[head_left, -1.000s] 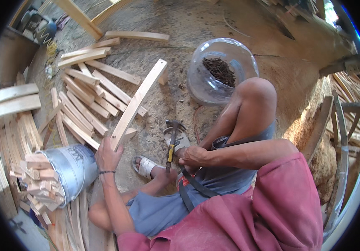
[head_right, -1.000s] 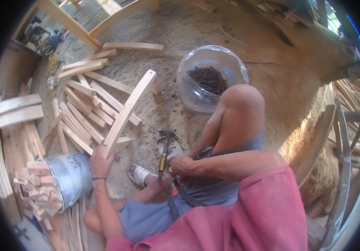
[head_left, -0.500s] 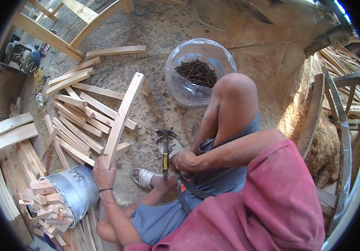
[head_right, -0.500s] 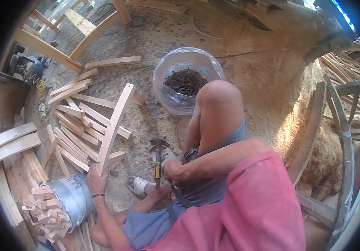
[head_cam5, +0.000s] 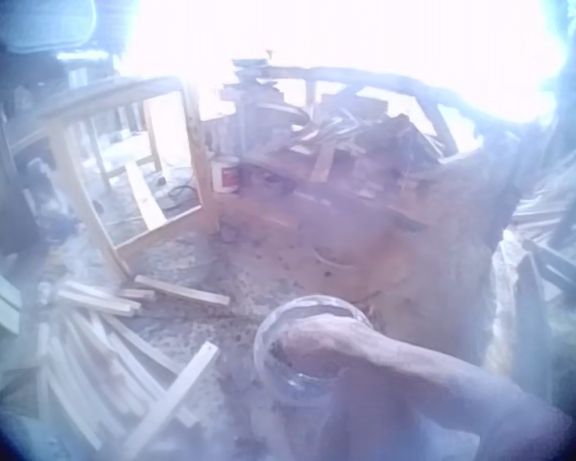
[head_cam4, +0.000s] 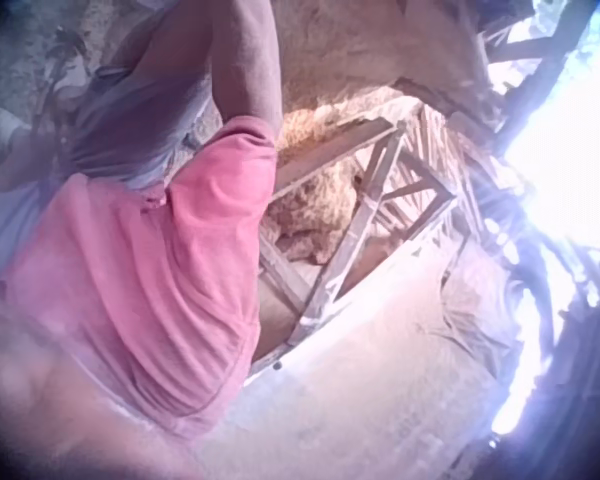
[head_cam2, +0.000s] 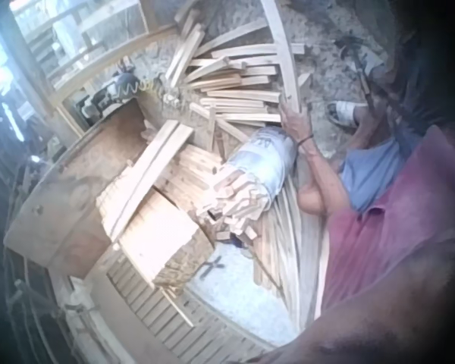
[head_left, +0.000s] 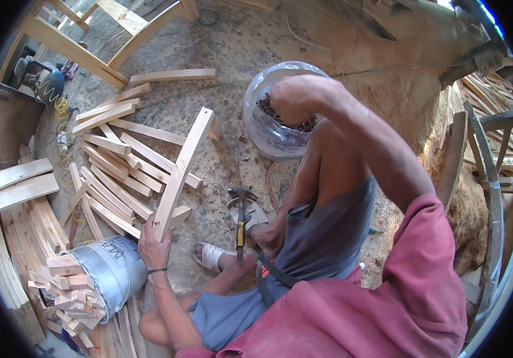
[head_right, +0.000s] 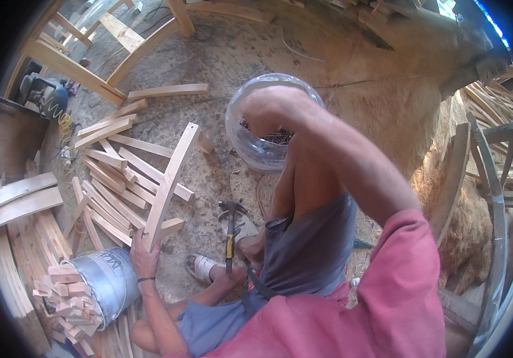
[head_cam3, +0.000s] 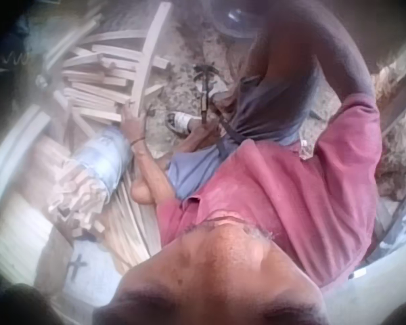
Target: The person assembles wooden furniture components by applying glue, positioning wooden slats, and driving nails into the joints using a hammer.
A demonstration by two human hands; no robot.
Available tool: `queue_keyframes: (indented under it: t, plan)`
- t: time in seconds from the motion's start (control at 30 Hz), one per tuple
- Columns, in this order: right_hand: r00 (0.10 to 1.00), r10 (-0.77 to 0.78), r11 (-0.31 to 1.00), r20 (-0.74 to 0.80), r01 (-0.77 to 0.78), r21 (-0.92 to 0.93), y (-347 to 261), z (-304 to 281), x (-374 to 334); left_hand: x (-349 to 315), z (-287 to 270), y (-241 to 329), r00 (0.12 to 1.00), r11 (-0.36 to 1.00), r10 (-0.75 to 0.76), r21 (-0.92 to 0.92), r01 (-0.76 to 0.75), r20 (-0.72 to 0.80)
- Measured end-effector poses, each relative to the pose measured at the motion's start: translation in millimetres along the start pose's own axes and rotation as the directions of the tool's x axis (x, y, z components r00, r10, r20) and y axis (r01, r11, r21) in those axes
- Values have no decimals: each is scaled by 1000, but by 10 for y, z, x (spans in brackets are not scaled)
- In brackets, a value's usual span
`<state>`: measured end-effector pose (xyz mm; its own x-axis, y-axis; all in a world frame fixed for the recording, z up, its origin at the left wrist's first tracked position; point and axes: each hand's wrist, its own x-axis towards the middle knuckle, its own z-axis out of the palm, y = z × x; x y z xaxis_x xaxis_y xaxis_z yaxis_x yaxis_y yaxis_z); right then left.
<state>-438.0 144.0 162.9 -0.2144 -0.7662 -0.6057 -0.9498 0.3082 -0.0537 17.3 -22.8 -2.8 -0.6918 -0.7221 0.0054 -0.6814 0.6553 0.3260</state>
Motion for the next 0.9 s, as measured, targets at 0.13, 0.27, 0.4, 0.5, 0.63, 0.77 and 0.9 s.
queue_keyframes:
  t: [0.13, 0.27, 0.4, 0.5, 0.63, 0.77, 0.9]
  plan:
    - [985, 48, 988, 168, -21, -155, 322, 197, 508, 57, -10, 82, 997, 997, -65, -41, 67, 50]
    - [953, 73, 969, 294, 3, -249, 430, 333, 1100, 64, -28, 136, 990, 993, -119, -13, 120, 75]
    - [963, 267, 957, 25, -262, -125, 844, 819, 1645, 45, 77, -48, 999, 996, -48, -69, 49, 20]
    - [892, 413, 910, -183, -400, 106, 1014, 1251, 1923, 18, 37, -78, 998, 997, -66, -50, 65, -4]
    - [708, 623, 768, -332, -470, 435, 1105, 1660, 2026, 67, -12, -3, 1000, 998, -22, -54, 21, -6]
    - [768, 576, 807, -281, -478, 347, 1017, 1666, 2012, 11, -34, 103, 999, 999, -36, -3, 36, 19]
    - [869, 469, 881, -156, -449, 147, 960, 1554, 1989, -32, -14, 78, 1000, 1000, -13, 14, 13, 4]
